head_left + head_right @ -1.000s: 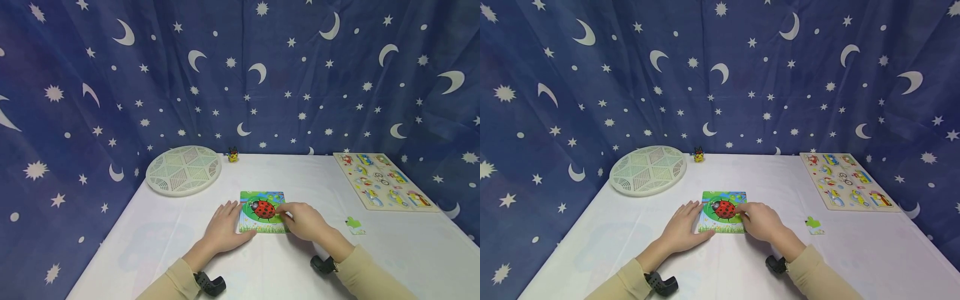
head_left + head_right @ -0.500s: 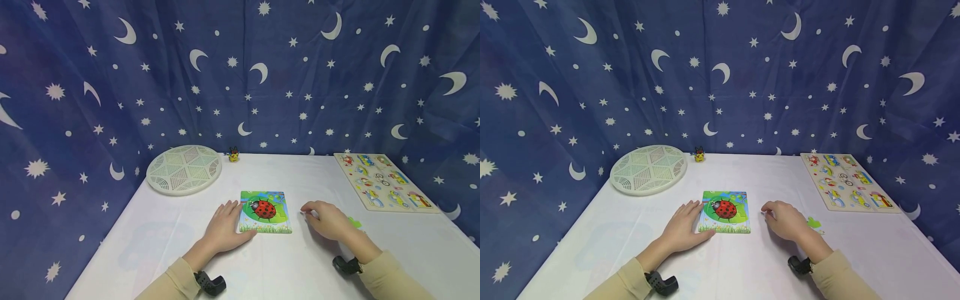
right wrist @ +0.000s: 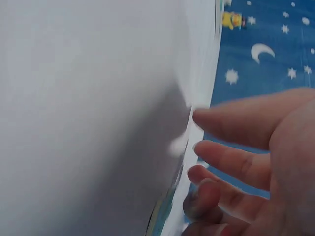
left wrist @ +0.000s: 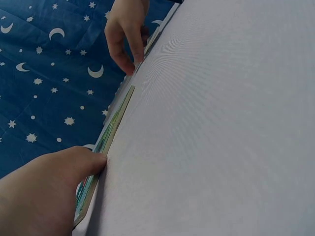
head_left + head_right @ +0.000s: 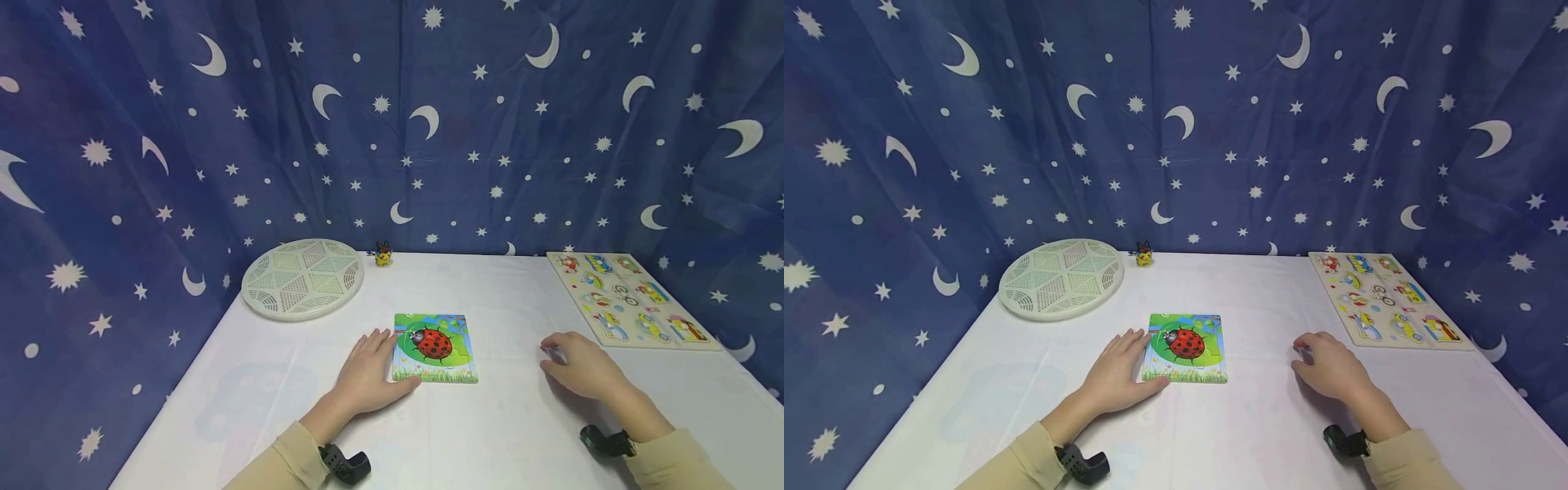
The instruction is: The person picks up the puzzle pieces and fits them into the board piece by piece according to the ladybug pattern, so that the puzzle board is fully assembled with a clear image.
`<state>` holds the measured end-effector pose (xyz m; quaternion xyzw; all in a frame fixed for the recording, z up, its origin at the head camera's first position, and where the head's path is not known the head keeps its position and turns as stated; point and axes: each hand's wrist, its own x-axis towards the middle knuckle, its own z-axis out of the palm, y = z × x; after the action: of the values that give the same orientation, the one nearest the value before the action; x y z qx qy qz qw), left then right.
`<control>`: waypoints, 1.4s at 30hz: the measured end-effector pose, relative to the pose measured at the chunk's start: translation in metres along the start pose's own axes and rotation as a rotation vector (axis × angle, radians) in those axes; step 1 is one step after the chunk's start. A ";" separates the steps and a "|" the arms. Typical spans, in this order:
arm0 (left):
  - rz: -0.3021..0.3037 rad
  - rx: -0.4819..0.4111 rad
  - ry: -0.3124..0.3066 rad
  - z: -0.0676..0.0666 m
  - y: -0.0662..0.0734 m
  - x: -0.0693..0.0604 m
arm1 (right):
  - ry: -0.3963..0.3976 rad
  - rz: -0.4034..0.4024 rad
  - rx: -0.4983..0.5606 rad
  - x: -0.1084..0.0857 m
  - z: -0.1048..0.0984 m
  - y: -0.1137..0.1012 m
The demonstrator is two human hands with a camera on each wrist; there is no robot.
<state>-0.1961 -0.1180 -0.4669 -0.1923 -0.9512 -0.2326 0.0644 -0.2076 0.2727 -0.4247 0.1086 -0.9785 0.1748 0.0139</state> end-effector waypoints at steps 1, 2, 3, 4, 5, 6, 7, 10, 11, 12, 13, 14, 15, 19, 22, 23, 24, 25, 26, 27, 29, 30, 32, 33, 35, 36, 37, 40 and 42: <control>0.000 0.000 -0.001 0.000 0.000 0.000 | -0.006 0.012 0.001 -0.002 -0.002 0.004; 0.000 -0.001 -0.002 0.000 0.000 0.000 | -0.012 0.026 0.001 -0.003 -0.003 0.009; 0.000 -0.002 -0.004 0.000 0.000 0.000 | -0.019 0.038 0.003 -0.005 -0.004 0.014; 0.000 -0.003 -0.005 0.000 0.000 0.000 | -0.025 0.050 0.004 -0.006 -0.005 0.019; -0.001 -0.003 -0.007 0.000 0.001 0.000 | -0.030 0.060 0.005 -0.008 -0.006 0.023; -0.001 -0.003 -0.009 0.000 0.000 0.000 | -0.034 0.070 0.006 -0.009 -0.007 0.028; -0.002 -0.003 -0.010 0.000 0.000 0.001 | -0.038 0.081 0.005 -0.011 -0.008 0.033; -0.005 0.000 -0.014 0.001 0.000 0.001 | -0.048 0.107 0.010 -0.015 -0.011 0.046; -0.006 0.001 -0.015 0.001 0.000 0.001 | -0.052 0.115 0.012 -0.016 -0.013 0.050; -0.007 0.002 -0.015 0.001 0.000 0.001 | -0.057 0.123 0.013 -0.017 -0.014 0.053; -0.007 0.001 -0.015 0.001 0.000 0.001 | -0.061 0.130 0.015 -0.017 -0.015 0.055; -0.008 0.000 -0.014 0.001 0.000 0.000 | -0.070 0.141 0.020 -0.018 -0.016 0.057; -0.007 -0.001 -0.012 0.001 -0.001 0.000 | -0.076 0.151 0.022 -0.018 -0.017 0.059; -0.009 0.001 -0.008 0.002 -0.001 0.000 | -0.100 0.168 0.043 -0.019 -0.019 0.065; -0.007 -0.001 -0.004 0.002 -0.002 -0.001 | -0.120 0.184 0.080 -0.020 -0.020 0.068; -0.006 -0.001 -0.003 0.002 -0.002 -0.001 | -0.125 0.191 0.093 -0.020 -0.021 0.069; -0.006 -0.004 -0.002 0.002 -0.002 -0.001 | -0.130 0.200 0.107 -0.020 -0.021 0.069; -0.006 -0.005 -0.001 0.001 -0.001 -0.001 | -0.135 0.209 0.119 -0.020 -0.021 0.069; -0.005 -0.007 0.000 0.002 -0.002 -0.001 | -0.136 0.217 0.128 -0.020 -0.021 0.069; -0.005 -0.007 -0.001 0.002 -0.002 -0.001 | -0.138 0.223 0.139 -0.020 -0.022 0.069; -0.007 -0.006 -0.002 0.001 -0.001 -0.001 | -0.140 0.230 0.147 -0.020 -0.023 0.069; -0.007 -0.007 -0.001 0.001 -0.001 -0.001 | -0.141 0.233 0.149 -0.020 -0.023 0.069; -0.005 -0.004 0.001 0.001 -0.001 -0.001 | -0.141 0.237 0.154 -0.020 -0.024 0.069; -0.005 -0.002 0.001 0.001 -0.001 0.000 | -0.141 0.237 0.158 -0.020 -0.024 0.069; -0.003 -0.001 0.003 0.001 0.000 0.000 | -0.136 0.236 0.159 -0.019 -0.025 0.069; -0.002 0.000 0.004 0.001 0.000 0.001 | -0.132 0.233 0.158 -0.019 -0.025 0.069; -0.002 0.002 0.004 0.001 0.000 0.001 | -0.129 0.230 0.159 -0.019 -0.026 0.069; -0.003 0.003 0.004 0.001 0.000 0.001 | -0.117 0.224 0.155 -0.019 -0.026 0.066; -0.003 0.005 0.005 0.001 0.000 0.001 | -0.110 0.218 0.164 -0.019 -0.026 0.063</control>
<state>-0.1972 -0.1174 -0.4679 -0.1903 -0.9519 -0.2309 0.0667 -0.2027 0.3436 -0.4232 0.0120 -0.9662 0.2484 -0.0676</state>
